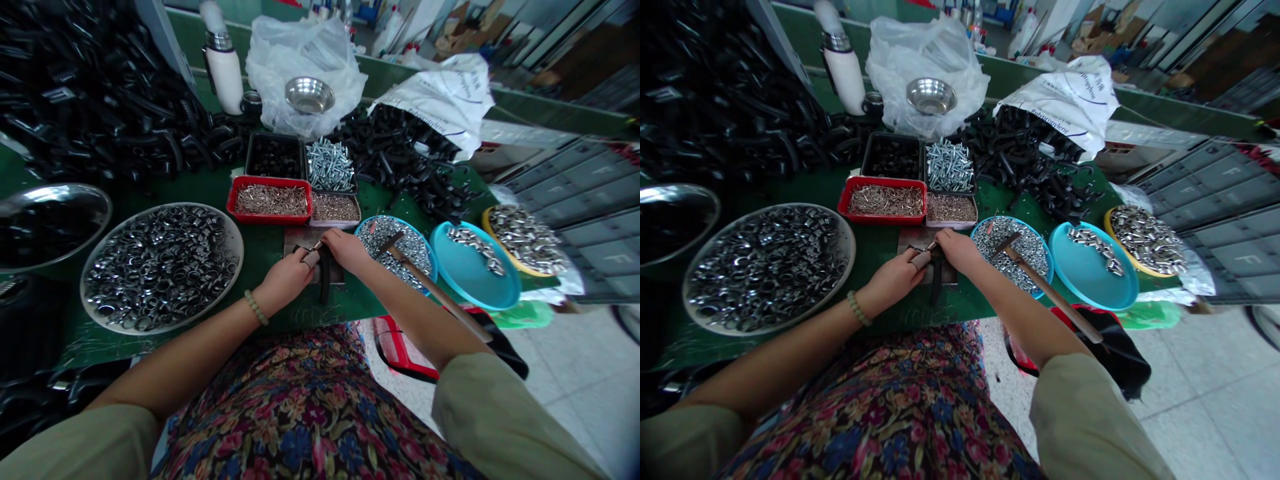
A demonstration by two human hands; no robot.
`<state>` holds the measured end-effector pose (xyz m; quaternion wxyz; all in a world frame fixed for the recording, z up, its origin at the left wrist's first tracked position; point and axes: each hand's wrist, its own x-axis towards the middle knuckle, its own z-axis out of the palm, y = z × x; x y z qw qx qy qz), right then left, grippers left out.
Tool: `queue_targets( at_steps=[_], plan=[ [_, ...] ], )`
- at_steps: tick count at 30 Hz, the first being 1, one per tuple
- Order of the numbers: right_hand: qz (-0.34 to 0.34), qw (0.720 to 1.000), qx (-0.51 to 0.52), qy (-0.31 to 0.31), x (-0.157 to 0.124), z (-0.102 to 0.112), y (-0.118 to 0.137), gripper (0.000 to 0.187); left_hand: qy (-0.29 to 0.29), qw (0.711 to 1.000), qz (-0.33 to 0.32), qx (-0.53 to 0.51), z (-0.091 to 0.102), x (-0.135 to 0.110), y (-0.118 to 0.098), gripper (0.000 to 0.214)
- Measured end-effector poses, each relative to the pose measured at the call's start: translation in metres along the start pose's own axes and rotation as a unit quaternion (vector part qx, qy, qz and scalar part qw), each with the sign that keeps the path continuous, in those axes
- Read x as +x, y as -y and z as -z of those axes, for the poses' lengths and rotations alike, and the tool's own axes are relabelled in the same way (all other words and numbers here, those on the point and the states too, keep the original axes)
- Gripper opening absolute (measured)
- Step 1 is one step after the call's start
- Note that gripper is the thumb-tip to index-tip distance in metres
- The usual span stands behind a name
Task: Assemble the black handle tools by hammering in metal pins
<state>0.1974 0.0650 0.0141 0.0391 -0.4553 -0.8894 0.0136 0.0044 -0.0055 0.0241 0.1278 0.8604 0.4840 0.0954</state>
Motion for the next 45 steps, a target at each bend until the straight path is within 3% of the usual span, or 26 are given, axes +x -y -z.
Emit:
queue_targets(
  at_steps=[5, 12, 21, 27, 31, 34, 37, 39, 41, 43, 45],
  plan=[
    [-0.033, 0.997, 0.062, -0.014, 0.002, 0.002, -0.001, 0.021, -0.003, 1.0, -0.002, 0.009, 0.0, 0.0, 0.001, 0.03],
    [-0.028, 0.99, 0.136, -0.035, 0.002, 0.0, -0.008, 0.019, 0.007, 1.0, 0.003, 0.008, 0.001, -0.001, 0.001, 0.032],
    [-0.036, 0.996, 0.077, -0.023, 0.001, 0.003, -0.002, 0.022, 0.009, 1.0, 0.003, 0.007, 0.002, -0.001, 0.001, 0.031],
    [-0.005, 0.998, -0.051, 0.049, -0.003, 0.006, 0.009, 0.023, 0.015, 1.0, 0.004, 0.013, 0.003, 0.0, 0.001, 0.031],
    [-0.005, 0.999, 0.025, 0.043, -0.004, 0.011, 0.01, 0.027, 0.02, 1.0, 0.001, 0.019, 0.004, 0.0, 0.0, 0.032],
    [-0.058, 0.991, 0.119, -0.017, -0.025, 0.022, -0.013, 0.035, 0.027, 0.999, 0.007, 0.018, 0.004, 0.0, -0.001, 0.033],
    [-0.201, 0.976, 0.03, -0.075, -0.074, 0.034, -0.053, 0.043, 0.031, 0.999, 0.005, 0.017, 0.004, 0.0, -0.001, 0.034],
    [-0.278, 0.958, -0.065, -0.023, -0.109, 0.038, -0.076, 0.042, 0.029, 0.999, -0.001, 0.019, 0.003, 0.0, -0.001, 0.034],
    [-0.292, 0.948, -0.12, 0.044, -0.133, 0.038, -0.086, 0.04, 0.023, 0.999, -0.002, 0.022, 0.001, 0.001, 0.0, 0.034],
    [-0.284, 0.947, -0.131, 0.069, -0.14, 0.037, -0.08, 0.04, 0.021, 1.0, 0.0, 0.022, 0.0, 0.001, 0.0, 0.035],
    [-0.288, 0.952, -0.097, 0.042, -0.132, 0.038, -0.061, 0.041, 0.024, 1.0, 0.0, 0.02, 0.0, 0.001, 0.0, 0.035]
  ],
)
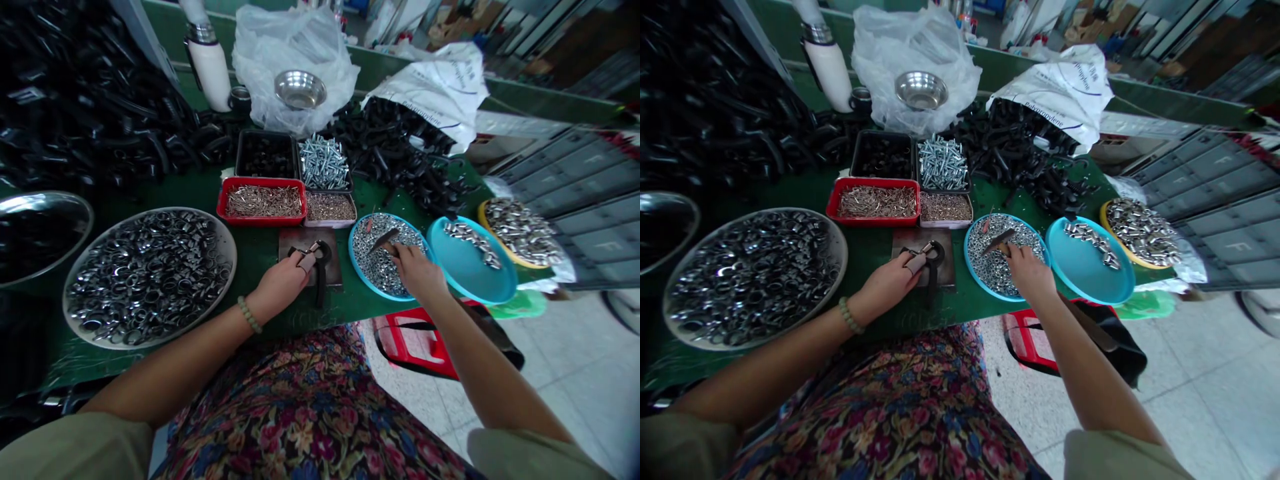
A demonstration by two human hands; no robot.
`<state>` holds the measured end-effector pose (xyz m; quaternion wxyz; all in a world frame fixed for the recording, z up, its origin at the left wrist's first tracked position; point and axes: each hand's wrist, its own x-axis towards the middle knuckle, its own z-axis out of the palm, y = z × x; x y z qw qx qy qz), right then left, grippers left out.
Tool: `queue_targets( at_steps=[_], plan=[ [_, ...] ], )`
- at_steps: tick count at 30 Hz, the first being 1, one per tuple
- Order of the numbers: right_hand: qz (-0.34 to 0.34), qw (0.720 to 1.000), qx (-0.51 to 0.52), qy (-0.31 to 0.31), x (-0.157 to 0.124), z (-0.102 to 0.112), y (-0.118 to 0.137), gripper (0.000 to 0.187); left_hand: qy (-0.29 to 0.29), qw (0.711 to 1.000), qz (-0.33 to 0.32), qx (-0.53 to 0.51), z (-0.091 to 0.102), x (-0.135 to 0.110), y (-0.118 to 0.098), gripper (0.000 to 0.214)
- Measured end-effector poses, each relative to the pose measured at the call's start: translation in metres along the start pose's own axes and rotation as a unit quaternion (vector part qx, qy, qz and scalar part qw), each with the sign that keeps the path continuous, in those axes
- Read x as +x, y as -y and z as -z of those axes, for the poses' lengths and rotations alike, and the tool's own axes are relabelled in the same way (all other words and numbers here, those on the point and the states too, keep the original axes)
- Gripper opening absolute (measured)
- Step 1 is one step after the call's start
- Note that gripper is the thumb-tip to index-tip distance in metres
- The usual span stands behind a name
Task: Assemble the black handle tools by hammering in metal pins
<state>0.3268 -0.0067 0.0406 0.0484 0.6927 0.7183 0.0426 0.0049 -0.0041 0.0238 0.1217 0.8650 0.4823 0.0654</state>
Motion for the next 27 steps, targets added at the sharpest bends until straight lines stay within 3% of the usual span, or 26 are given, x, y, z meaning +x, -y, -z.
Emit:
queue_targets(
  at_steps=[2, 5, 7, 9, 13, 17, 21, 24, 27],
  plan=[
    [0.01, 0.994, 0.107, -0.022, 0.001, 0.012, 0.03, 0.041, 0.004, 1.0, 0.001, -0.004, 0.0, 0.0, 0.0, 0.033],
    [0.098, 0.956, 0.277, -0.01, 0.007, 0.035, 0.076, 0.038, 0.001, 1.0, 0.008, -0.014, -0.001, 0.0, 0.001, 0.03],
    [0.122, 0.939, 0.321, -0.014, 0.013, 0.047, 0.098, 0.039, -0.003, 1.0, 0.007, -0.019, -0.002, 0.0, 0.001, 0.03],
    [0.104, 0.942, 0.319, -0.027, 0.018, 0.054, 0.11, 0.039, -0.009, 1.0, 0.0, -0.021, -0.002, 0.0, 0.001, 0.032],
    [0.11, 0.952, 0.284, 0.043, 0.026, 0.057, 0.116, 0.038, -0.006, 1.0, -0.004, -0.02, -0.001, 0.0, 0.001, 0.031],
    [0.072, 0.951, 0.301, -0.006, 0.026, 0.058, 0.116, 0.039, 0.002, 1.0, -0.003, -0.029, 0.002, 0.0, 0.002, 0.032],
    [0.086, 0.951, 0.293, 0.043, 0.026, 0.055, 0.117, 0.036, 0.009, 0.999, 0.0, -0.041, 0.002, 0.001, 0.004, 0.031],
    [0.066, 0.948, 0.311, -0.01, 0.027, 0.053, 0.117, 0.038, -0.001, 0.999, -0.004, -0.048, -0.002, 0.002, 0.002, 0.035],
    [0.073, 0.954, 0.287, 0.043, 0.026, 0.055, 0.116, 0.037, 0.002, 0.999, 0.001, -0.047, -0.003, -0.002, 0.0, 0.032]
  ],
)
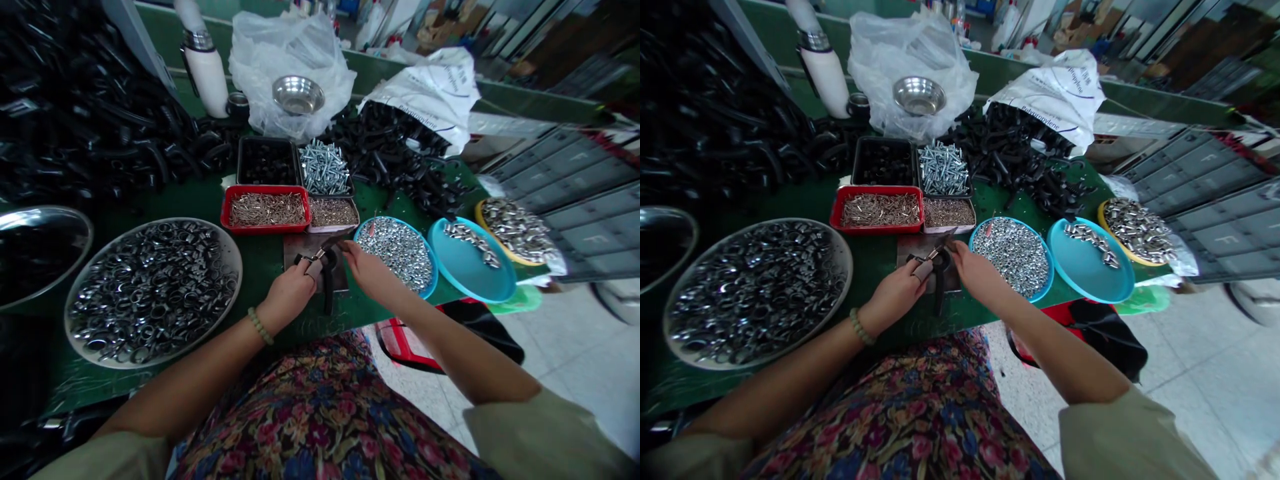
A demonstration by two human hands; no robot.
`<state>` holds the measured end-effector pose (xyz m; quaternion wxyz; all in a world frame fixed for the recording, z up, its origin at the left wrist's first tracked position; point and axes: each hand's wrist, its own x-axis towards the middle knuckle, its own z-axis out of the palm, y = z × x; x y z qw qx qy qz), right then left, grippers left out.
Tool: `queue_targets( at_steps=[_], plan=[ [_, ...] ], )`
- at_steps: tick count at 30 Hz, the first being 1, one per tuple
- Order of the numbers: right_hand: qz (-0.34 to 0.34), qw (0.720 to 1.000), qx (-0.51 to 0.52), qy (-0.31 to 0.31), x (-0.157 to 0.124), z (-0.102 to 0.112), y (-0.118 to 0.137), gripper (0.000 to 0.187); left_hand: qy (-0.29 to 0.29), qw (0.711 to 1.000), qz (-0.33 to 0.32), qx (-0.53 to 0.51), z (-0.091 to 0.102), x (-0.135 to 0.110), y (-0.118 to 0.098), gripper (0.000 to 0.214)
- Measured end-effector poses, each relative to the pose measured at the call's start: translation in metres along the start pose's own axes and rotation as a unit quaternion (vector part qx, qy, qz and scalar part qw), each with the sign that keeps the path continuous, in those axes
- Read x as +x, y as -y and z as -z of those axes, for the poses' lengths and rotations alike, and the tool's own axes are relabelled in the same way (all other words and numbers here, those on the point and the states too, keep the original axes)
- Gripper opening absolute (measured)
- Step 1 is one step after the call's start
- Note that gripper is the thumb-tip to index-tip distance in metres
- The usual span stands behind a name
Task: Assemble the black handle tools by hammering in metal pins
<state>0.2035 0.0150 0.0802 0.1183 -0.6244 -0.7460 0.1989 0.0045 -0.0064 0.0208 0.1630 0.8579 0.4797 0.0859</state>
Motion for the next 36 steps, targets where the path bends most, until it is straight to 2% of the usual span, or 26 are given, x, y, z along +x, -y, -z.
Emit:
queue_targets(
  at_steps=[2, 4, 6, 8, 9, 10, 11, 13, 16, 19, 25, 36],
  plan=[
    [0.01, 1.0, 0.004, 0.015, -0.006, 0.002, 0.003, 0.037, -0.004, 1.0, 0.006, -0.014, 0.007, -0.003, 0.003, 0.032],
    [0.019, 0.999, 0.032, -0.033, -0.015, 0.003, 0.008, 0.038, -0.046, 0.998, 0.019, -0.045, 0.025, 0.0, 0.012, 0.037],
    [0.017, 0.998, 0.041, -0.042, -0.024, 0.0, 0.011, 0.038, -0.124, 0.99, 0.038, -0.06, 0.048, 0.017, 0.023, 0.04],
    [0.01, 0.999, 0.027, 0.015, -0.028, -0.006, 0.013, 0.037, -0.179, 0.983, 0.045, -0.026, 0.067, 0.051, 0.033, 0.036],
    [0.011, 0.999, 0.02, 0.044, -0.029, -0.008, 0.013, 0.036, -0.179, 0.983, 0.039, 0.004, 0.073, 0.072, 0.036, 0.035],
    [0.013, 0.998, 0.021, 0.055, -0.029, -0.01, 0.012, 0.035, -0.147, 0.989, 0.015, 0.03, 0.076, 0.095, 0.037, 0.035],
    [0.014, 0.999, 0.031, 0.041, -0.029, -0.01, 0.012, 0.036, -0.098, 0.994, -0.001, 0.055, 0.076, 0.117, 0.036, 0.032],
    [0.012, 0.998, 0.059, -0.036, -0.03, -0.007, 0.009, 0.037, -0.032, 0.995, -0.013, 0.091, 0.068, 0.155, 0.032, 0.027],
    [-0.016, 0.987, 0.085, -0.137, -0.036, 0.001, 0.002, 0.036, -0.008, 0.994, -0.009, 0.112, 0.052, 0.184, 0.026, 0.023],
    [-0.046, 0.982, 0.098, -0.158, -0.044, 0.003, -0.011, 0.037, -0.016, 0.992, -0.009, 0.123, 0.044, 0.188, 0.026, 0.022],
    [-0.089, 0.972, 0.151, -0.154, -0.044, -0.004, -0.028, 0.042, -0.029, 0.992, 0.013, 0.126, 0.048, 0.188, 0.028, 0.03],
    [-0.068, 0.969, 0.163, -0.175, -0.047, -0.016, -0.033, 0.039, -0.057, 0.995, 0.005, 0.087, 0.053, 0.181, 0.031, 0.028]
  ],
)
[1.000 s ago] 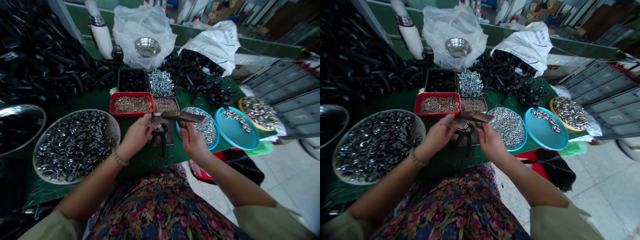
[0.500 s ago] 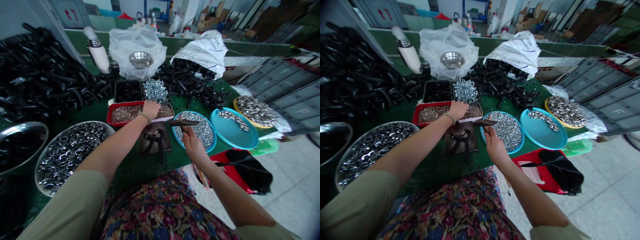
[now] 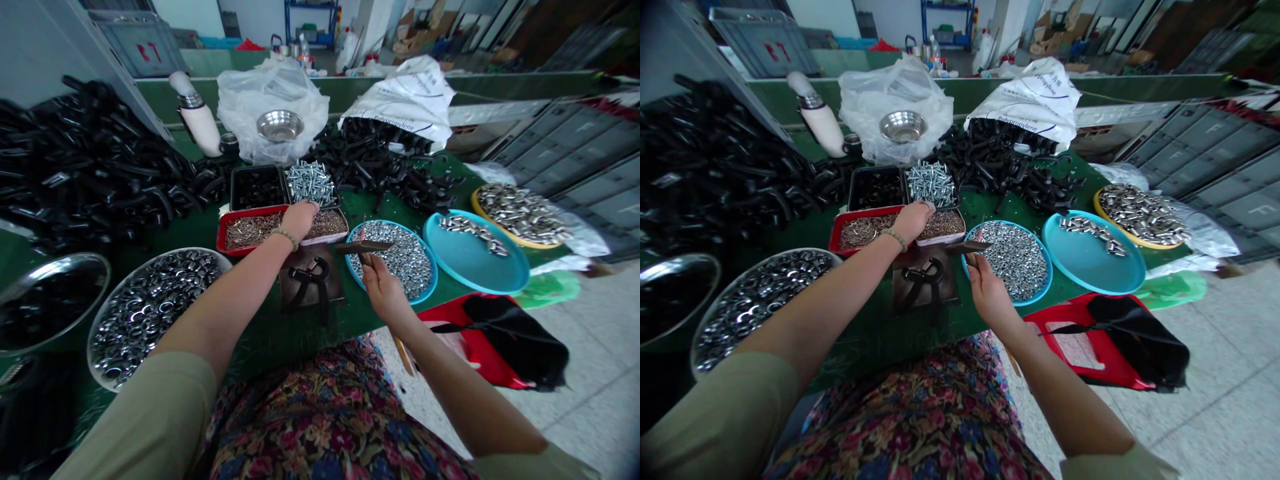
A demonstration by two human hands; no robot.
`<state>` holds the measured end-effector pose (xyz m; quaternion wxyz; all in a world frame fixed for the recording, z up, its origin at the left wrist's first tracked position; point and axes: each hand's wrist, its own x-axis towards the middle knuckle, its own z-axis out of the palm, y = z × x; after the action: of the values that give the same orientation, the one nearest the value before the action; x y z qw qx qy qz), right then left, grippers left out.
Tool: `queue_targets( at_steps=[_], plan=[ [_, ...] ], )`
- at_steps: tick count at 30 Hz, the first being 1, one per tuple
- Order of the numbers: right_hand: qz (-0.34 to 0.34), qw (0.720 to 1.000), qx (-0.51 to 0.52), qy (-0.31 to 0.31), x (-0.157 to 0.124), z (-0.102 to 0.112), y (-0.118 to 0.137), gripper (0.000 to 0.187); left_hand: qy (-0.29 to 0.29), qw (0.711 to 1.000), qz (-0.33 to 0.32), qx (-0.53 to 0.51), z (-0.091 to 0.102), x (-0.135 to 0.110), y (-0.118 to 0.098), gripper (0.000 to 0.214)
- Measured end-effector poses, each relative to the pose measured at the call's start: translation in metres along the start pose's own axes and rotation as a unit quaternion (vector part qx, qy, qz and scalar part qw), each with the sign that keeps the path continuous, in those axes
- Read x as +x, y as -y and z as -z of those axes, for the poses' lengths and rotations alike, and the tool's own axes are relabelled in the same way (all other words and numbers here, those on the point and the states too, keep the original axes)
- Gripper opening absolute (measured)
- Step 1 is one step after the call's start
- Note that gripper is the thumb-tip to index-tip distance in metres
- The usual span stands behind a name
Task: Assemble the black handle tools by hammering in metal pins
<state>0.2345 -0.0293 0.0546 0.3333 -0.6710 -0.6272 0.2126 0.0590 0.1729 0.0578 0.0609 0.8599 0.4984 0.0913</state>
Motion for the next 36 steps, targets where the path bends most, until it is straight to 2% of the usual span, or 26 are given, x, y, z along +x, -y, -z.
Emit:
queue_targets(
  at_steps=[9, 13, 16, 18, 20, 23, 25, 28, 36],
  plan=[
    [-0.005, 1.0, 0.024, 0.02, -0.002, -0.001, -0.001, 0.035, -0.053, 0.994, 0.043, -0.084, 0.0, -0.005, -0.003, 0.029],
    [0.001, 0.999, 0.029, 0.016, -0.004, -0.002, -0.003, 0.036, -0.078, 0.985, 0.064, -0.14, 0.007, -0.008, -0.003, 0.028],
    [0.003, 0.999, 0.037, 0.012, -0.006, -0.003, -0.007, 0.036, -0.061, 0.976, 0.056, -0.199, 0.013, -0.034, -0.008, 0.022],
    [0.001, 0.999, 0.048, 0.009, -0.008, -0.003, -0.01, 0.036, -0.042, 0.969, 0.01, -0.245, 0.012, -0.065, -0.014, 0.019],
    [0.002, 0.998, 0.063, 0.006, -0.009, -0.003, -0.012, 0.036, -0.047, 0.96, -0.034, -0.272, 0.004, -0.099, -0.022, 0.018],
    [0.007, 0.996, 0.083, 0.004, -0.008, -0.005, -0.012, 0.036, -0.076, 0.962, -0.04, -0.258, -0.015, -0.136, -0.029, 0.018],
    [0.008, 0.996, 0.091, 0.005, -0.006, -0.006, -0.011, 0.036, -0.077, 0.97, -0.043, -0.226, -0.027, -0.146, -0.03, 0.02],
    [0.006, 0.995, 0.097, 0.01, -0.006, -0.007, -0.007, 0.035, -0.069, 0.981, -0.06, -0.172, -0.037, -0.147, -0.028, 0.023],
    [-0.008, 0.994, 0.106, 0.013, -0.009, -0.007, -0.006, 0.037, -0.059, 0.99, -0.079, -0.102, -0.04, -0.149, -0.023, 0.02]
  ],
)
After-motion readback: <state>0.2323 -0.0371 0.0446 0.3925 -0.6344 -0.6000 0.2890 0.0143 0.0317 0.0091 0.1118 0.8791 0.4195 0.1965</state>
